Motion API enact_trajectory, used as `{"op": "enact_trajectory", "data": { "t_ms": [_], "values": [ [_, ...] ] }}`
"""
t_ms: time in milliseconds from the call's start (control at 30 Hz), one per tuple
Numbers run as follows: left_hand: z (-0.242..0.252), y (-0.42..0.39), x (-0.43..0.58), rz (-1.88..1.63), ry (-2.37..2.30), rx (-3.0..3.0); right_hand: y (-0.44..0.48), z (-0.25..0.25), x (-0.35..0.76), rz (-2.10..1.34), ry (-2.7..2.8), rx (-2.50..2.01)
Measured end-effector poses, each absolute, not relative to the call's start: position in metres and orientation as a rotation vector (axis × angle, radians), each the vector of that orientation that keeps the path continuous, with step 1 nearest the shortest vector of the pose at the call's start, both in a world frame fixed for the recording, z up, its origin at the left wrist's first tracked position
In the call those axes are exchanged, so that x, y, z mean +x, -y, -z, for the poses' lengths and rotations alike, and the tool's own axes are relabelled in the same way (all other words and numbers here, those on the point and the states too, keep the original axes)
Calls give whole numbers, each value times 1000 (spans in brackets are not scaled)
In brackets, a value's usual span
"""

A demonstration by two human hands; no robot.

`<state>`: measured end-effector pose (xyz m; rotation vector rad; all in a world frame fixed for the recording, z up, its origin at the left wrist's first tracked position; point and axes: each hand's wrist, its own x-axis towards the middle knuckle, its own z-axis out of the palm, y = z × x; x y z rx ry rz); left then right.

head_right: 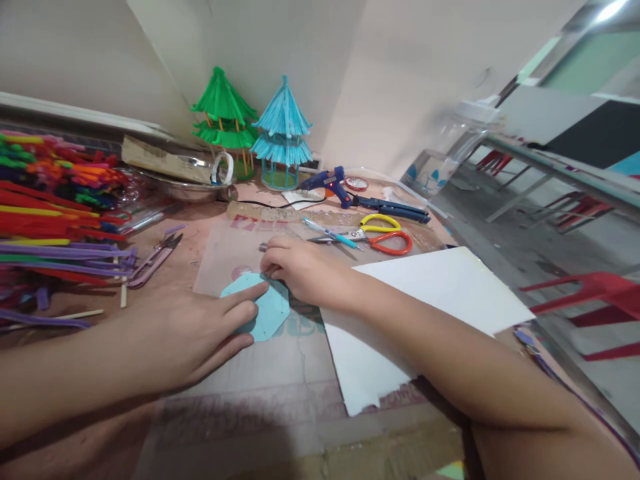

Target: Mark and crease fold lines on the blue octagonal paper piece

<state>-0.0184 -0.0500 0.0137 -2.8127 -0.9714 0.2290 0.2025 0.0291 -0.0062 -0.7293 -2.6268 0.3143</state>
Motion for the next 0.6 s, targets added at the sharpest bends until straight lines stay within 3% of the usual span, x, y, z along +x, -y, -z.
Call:
{"op": "enact_trajectory", "data": {
  "t_ms": [600],
  "values": [
    [-7, 47, -24, -109, 995, -2889, -30, 13, 201, -231, 2499, -702]
  ]
}}
